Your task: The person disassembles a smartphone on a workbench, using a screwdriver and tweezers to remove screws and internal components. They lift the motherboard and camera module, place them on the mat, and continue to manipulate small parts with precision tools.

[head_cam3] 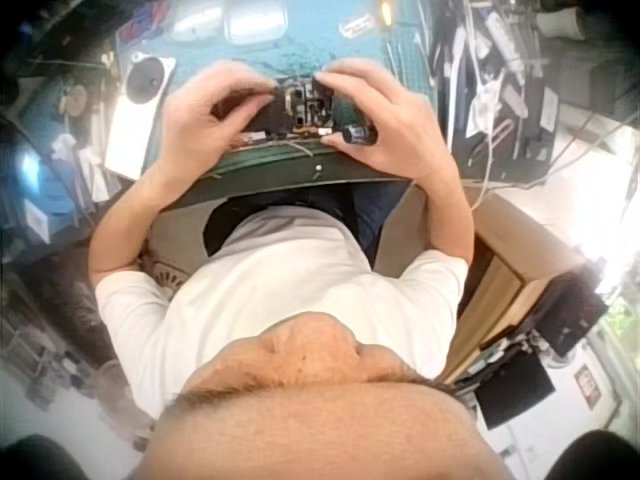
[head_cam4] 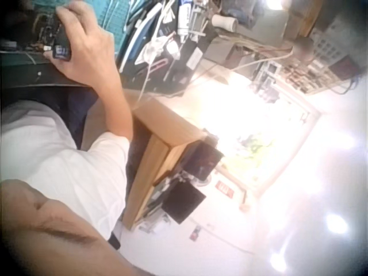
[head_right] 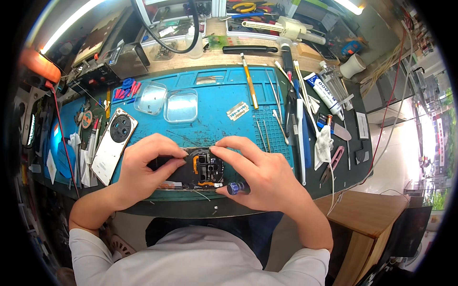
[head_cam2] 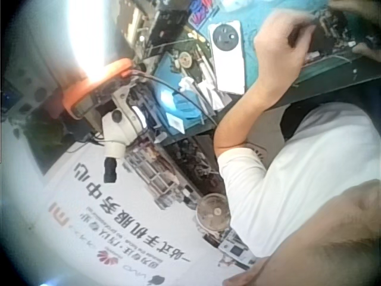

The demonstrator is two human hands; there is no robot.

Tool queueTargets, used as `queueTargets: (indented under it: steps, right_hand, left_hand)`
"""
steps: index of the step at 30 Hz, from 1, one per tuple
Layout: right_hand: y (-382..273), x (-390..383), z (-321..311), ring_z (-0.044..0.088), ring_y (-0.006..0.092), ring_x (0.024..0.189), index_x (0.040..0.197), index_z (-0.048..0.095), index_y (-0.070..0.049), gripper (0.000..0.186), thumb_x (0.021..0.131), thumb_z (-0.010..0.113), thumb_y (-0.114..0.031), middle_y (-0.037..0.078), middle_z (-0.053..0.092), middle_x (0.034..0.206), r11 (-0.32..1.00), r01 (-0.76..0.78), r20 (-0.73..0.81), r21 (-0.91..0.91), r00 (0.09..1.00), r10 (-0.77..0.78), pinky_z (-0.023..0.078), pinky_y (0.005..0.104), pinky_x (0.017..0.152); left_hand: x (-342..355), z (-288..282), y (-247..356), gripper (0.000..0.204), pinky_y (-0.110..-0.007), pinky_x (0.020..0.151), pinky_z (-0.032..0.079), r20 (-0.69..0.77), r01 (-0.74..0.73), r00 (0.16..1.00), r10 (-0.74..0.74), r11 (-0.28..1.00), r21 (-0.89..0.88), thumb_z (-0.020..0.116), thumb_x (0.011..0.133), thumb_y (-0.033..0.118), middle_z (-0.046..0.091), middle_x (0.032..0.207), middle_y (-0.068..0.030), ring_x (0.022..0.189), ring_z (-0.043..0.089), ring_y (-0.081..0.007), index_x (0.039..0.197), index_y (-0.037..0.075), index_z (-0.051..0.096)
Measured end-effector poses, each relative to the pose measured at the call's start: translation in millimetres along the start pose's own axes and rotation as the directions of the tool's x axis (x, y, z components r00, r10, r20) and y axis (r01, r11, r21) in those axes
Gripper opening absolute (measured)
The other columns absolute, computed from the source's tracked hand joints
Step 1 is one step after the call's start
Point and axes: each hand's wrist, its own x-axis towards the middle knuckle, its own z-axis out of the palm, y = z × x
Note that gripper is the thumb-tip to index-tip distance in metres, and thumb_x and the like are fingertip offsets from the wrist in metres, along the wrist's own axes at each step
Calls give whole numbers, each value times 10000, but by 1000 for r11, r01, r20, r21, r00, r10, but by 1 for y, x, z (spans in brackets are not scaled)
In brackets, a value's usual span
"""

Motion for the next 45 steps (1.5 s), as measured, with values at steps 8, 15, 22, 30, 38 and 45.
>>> queueTargets:
  steps: [8, 15, 22, 30, 38, 45]
  right_hand:
    - [10, -1, 7, 647, 155, 666, 1273, 679, -94, 662, 676, 945, -199, 99, 658, 1299, 997, 62, -40, 43, 997, -60, 524, 266, 526]
    - [9, 1, 7, 664, 171, 695, 1252, 679, -93, 637, 684, 941, -212, 105, 660, 1308, 998, 44, -17, 36, 999, -43, 535, 266, 536]
    - [1, 4, 5, 739, 272, 892, 1358, 611, -118, 729, 699, 901, -235, 68, 652, 1312, 998, -29, 18, 63, 999, 28, 593, 350, 639]
    - [0, 4, 5, 735, 285, 931, 1412, 586, -99, 791, 694, 897, -217, 105, 653, 1312, 997, -37, 26, 65, 999, 36, 595, 356, 644]
    - [3, 2, 6, 733, 282, 989, 1400, 596, -62, 766, 703, 895, -170, 128, 647, 1326, 993, 16, -68, 119, 998, -8, 601, 337, 628]
    - [14, -5, 4, 514, 57, 622, 1381, 617, 20, 790, 671, 930, -133, 199, 631, 1341, 982, 97, -301, 162, 952, -44, 416, 193, 497]
  left_hand:
    - [-2, 0, -4, 262, -325, 682, 574, 24, -98, 995, 96, 988, 120, 817, 785, -77, 724, 937, -107, 829, 712, -237, 1015, 27, 748]
    - [-3, 0, -4, 269, -325, 665, 567, 37, -115, 993, 111, 982, 147, 821, 777, -72, 722, 934, -98, 820, 702, -235, 1015, 30, 747]
    - [-4, -1, -5, 239, -366, 702, 552, 52, -141, 990, 134, 977, 162, 796, 793, -38, 714, 939, -93, 835, 684, -268, 1012, 31, 730]
    - [-4, 1, -7, 258, -350, 695, 538, 14, -147, 989, 146, 976, 160, 824, 768, -40, 724, 929, -71, 830, 680, -244, 999, 49, 748]
    - [-2, -4, -7, 312, -346, 729, 535, -87, -136, 986, 144, 986, 93, 826, 744, -103, 721, 933, -89, 851, 676, -249, 1013, 27, 736]
    - [4, -22, -15, 337, -281, 716, 550, -264, -111, 958, 115, 993, 29, 794, 819, -106, 749, 978, -64, 861, 695, -158, 1119, 43, 751]
